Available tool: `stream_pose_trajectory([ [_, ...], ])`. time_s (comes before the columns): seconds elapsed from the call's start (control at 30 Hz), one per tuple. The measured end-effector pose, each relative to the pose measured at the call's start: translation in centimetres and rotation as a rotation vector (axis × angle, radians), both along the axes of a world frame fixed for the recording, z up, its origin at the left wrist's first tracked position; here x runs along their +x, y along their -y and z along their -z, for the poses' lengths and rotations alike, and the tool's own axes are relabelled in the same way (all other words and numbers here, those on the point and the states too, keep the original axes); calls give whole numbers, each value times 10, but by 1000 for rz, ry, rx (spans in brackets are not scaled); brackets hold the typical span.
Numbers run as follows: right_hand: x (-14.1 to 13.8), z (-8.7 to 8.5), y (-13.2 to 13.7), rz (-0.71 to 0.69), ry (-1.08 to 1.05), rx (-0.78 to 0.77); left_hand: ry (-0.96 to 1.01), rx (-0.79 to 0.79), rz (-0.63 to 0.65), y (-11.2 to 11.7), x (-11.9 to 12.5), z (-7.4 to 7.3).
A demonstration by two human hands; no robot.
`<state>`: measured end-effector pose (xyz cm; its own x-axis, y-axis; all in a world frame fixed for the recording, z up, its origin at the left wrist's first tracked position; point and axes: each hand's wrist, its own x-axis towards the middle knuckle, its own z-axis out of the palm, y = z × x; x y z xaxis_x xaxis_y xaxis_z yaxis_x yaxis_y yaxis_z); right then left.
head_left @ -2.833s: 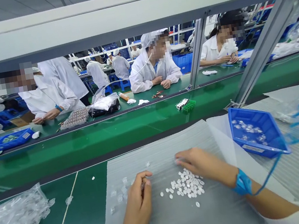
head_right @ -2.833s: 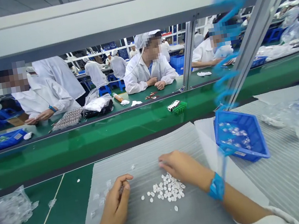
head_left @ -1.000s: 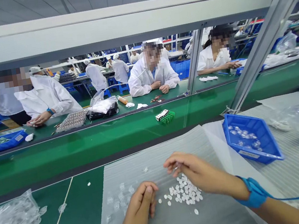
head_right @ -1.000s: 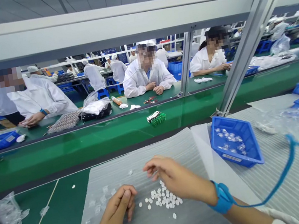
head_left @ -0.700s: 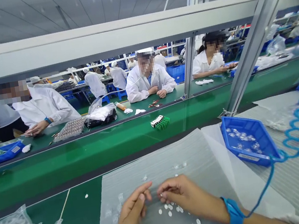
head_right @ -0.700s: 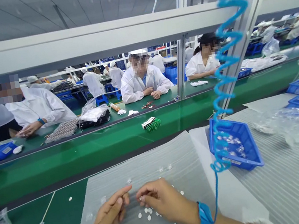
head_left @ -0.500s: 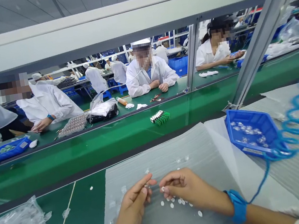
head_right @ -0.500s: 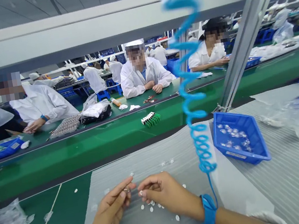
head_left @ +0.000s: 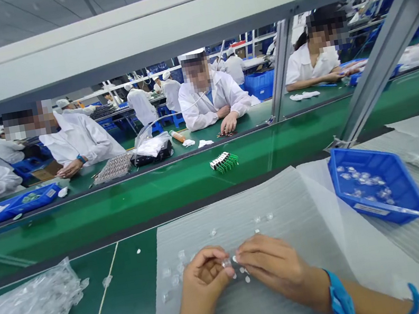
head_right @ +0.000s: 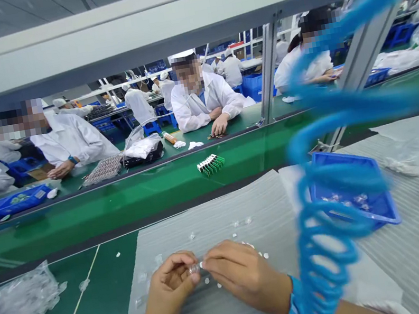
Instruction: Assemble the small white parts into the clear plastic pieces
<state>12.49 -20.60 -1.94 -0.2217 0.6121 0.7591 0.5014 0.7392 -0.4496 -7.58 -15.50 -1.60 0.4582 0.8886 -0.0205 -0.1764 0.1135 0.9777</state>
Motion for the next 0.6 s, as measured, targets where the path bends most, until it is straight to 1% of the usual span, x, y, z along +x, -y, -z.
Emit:
stream_pose_trajectory([
  [0.07, 0, 0, 2, -16, 35, 41, 29, 83, -23, 4, 3, -1],
  [0.2, -2, -1, 6, -4, 63, 58, 2, 194, -58, 9, 5, -4],
  [0.43, -3, -7, 6, -50, 61, 52, -35, 255, -35, 11, 3, -3],
  [0.6, -5, -14, 6, -121, 26, 14, -40, 301, -49, 10, 2, -5],
])
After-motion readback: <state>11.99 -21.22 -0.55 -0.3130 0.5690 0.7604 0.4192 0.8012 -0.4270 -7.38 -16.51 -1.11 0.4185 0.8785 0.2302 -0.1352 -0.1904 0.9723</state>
